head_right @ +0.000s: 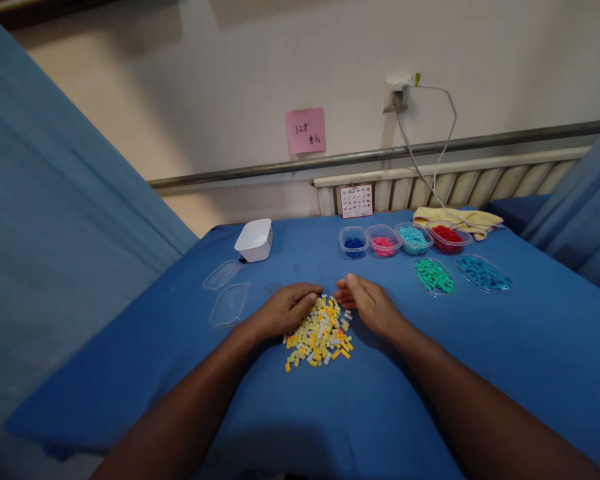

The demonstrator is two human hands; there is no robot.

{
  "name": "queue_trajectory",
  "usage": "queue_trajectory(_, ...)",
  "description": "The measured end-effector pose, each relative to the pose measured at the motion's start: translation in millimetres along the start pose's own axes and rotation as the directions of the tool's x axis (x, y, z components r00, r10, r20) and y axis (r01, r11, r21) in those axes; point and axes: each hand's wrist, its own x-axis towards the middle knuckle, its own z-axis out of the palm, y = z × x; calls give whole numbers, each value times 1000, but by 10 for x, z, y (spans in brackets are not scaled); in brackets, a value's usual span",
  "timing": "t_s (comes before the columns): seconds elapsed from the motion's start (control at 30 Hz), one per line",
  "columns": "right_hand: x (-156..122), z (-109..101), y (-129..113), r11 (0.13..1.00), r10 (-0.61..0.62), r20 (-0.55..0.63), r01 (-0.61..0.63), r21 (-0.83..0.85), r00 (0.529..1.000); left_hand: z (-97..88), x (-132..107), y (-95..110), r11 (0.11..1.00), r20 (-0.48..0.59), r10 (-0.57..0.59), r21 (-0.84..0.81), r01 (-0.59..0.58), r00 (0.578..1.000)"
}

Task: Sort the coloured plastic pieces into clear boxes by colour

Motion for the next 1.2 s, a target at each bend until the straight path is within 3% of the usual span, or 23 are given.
queue_trajectory(0.1,-68,-15,-32,976,-107,54,115,-184,993,-4,-108,12,999,-93,49,10,-48,994)
queue_trajectory(0.17,-124,-31,-82,890,-226,155,268,-369,962,-15,-191,80,990,-59,137,19,-137,989)
queue_trajectory(0.27,-198,-50,-151,675,-345,397,519,-524,850,-20,-269,222,968,93,247,10,-249,964)
queue_trajectory(0.33,-230,-44,-173,577,-378,484,609,-544,789,-12,-283,285,962,138,267,18,-272,954)
queue_trajectory(0.4,-246,-28,-181,573,-372,498,616,-540,783,-10,-280,294,959,146,274,33,-282,950)
queue_trajectory(0.53,-256,-28,-216,681,-310,464,535,-501,830,-72,-280,189,953,137,288,58,-298,948)
queue_trajectory(0.7,-283,-137,-279,665,-239,458,488,-565,856,-222,-309,107,962,77,247,99,-254,966)
queue_trajectory(0.77,-308,-145,-284,634,-222,501,514,-577,836,-290,-328,111,973,74,196,108,-203,978)
queue_trajectory(0.93,-365,-41,-309,524,-239,648,658,-541,723,-471,-390,111,997,78,1,80,-7,997)
queue_trajectory(1.07,-370,-5,-334,504,-286,630,672,-542,722,-500,-416,129,997,176,-22,-71,35,984)
queue_trajectory(1.2,-363,-8,-324,523,-275,642,671,-525,716,-410,-407,175,999,234,41,-1,-41,971)
